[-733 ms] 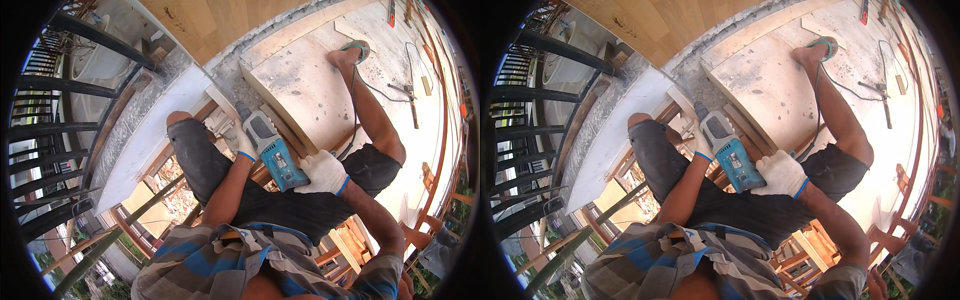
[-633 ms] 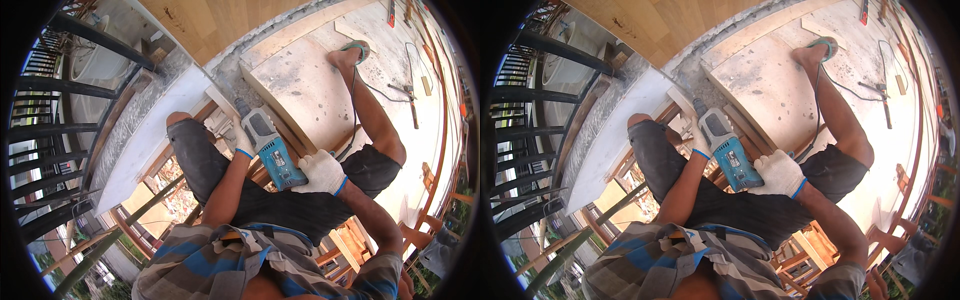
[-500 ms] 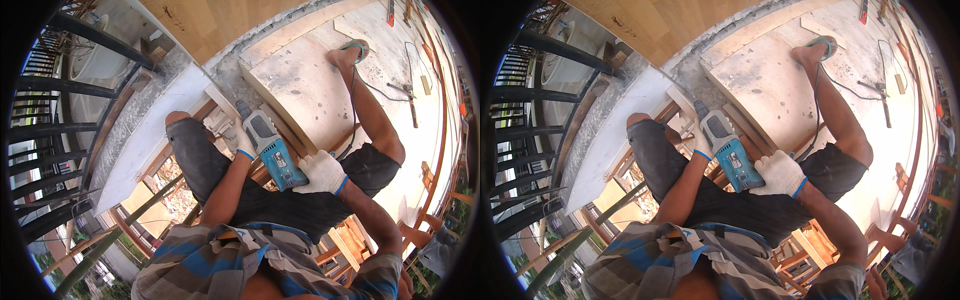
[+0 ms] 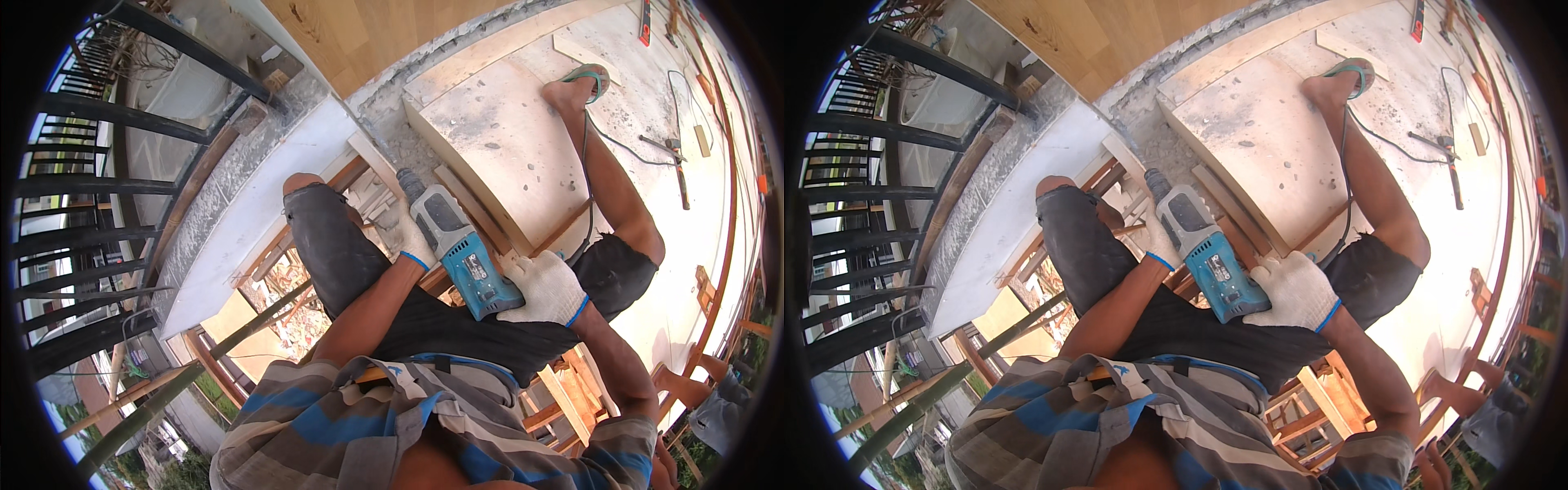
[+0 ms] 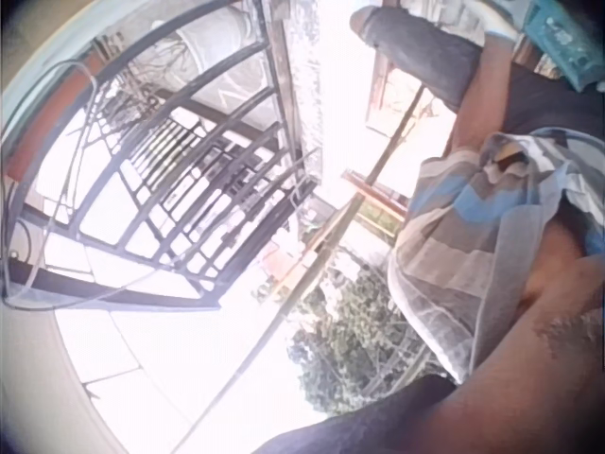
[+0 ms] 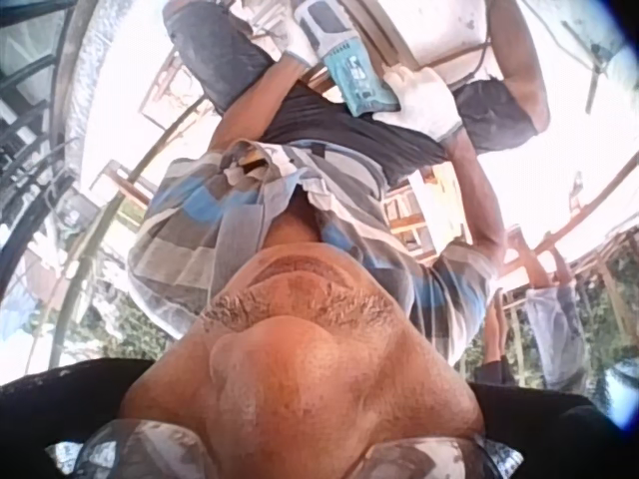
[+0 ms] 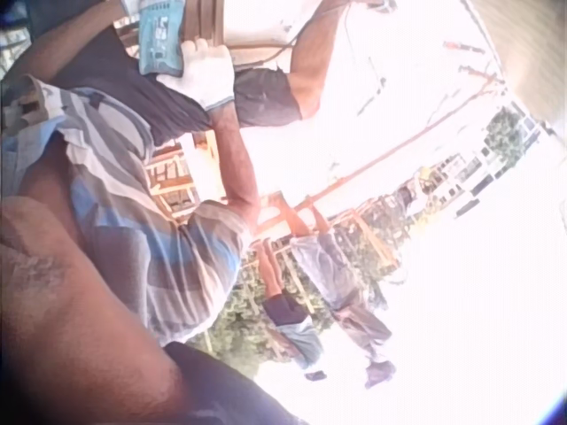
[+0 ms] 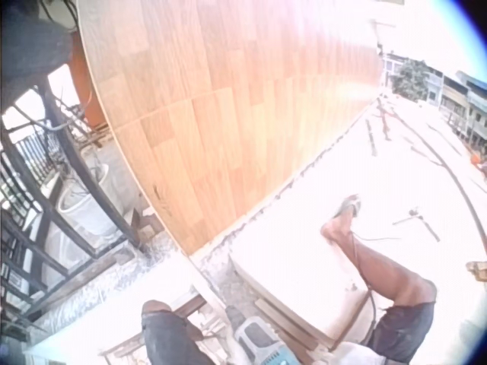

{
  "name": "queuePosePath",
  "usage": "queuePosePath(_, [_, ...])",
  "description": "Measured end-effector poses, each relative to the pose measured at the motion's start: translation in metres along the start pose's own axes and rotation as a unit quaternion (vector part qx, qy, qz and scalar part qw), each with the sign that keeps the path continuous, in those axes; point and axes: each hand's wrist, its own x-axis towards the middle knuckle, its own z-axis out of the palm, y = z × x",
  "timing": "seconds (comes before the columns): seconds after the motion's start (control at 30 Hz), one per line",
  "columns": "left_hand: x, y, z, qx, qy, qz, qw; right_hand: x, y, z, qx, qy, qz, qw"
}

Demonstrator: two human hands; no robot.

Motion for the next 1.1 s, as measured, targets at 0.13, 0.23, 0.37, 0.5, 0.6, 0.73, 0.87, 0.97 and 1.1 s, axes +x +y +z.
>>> queuePosePath(0.13, [0.0, 0.001, -0.002, 0.0, 0.005, 0.004, 1.0, 0.001, 0.0, 0.0, 0.0, 0.004, -0.008, 1.0])
queuePosePath(0.23, [-0.002, -0.001, 0.0, -0.003, 0.003, 0.004, 1.0, 0.0, 0.0, 0.0, -0.009, -0.003, -0.007, 1.0])
queuePosePath(0.37, [0.001, -0.002, -0.003, 0.001, 0.016, 0.004, 1.0, 0.002, 0.001, 0.002, -0.009, 0.013, -0.014, 1.0])
queuePosePath(0.5, [0.01, -0.001, -0.008, -0.016, 0.005, 0.004, 1.0, 0.008, 0.006, 0.008, -0.015, 0.023, -0.015, 1.0])
queuePosePath(0.6, [0.02, 0.003, -0.016, -0.013, 0.004, 0.009, 1.0, 0.013, 0.009, 0.009, -0.007, 0.019, -0.023, 1.0])
queuePosePath(0.73, [0.027, 0.013, -0.021, 0.014, 0.007, 0.016, 1.0, 0.021, 0.009, 0.013, -0.021, 0.025, -0.045, 0.998])
queuePosePath(0.87, [0.024, 0.023, -0.025, 0.017, 0.005, 0.017, 1.0, 0.03, 0.009, 0.019, -0.022, 0.039, -0.07, 0.997])
queuePosePath(0.97, [0.025, 0.03, -0.029, 0.011, -0.005, 0.014, 1.0, 0.033, 0.004, 0.023, -0.016, 0.04, -0.075, 0.996])
queuePosePath(1.1, [0.024, 0.029, -0.034, 0.017, 0.007, 0.023, 1.0, 0.03, 0.003, 0.029, -0.013, 0.048, -0.077, 0.996])
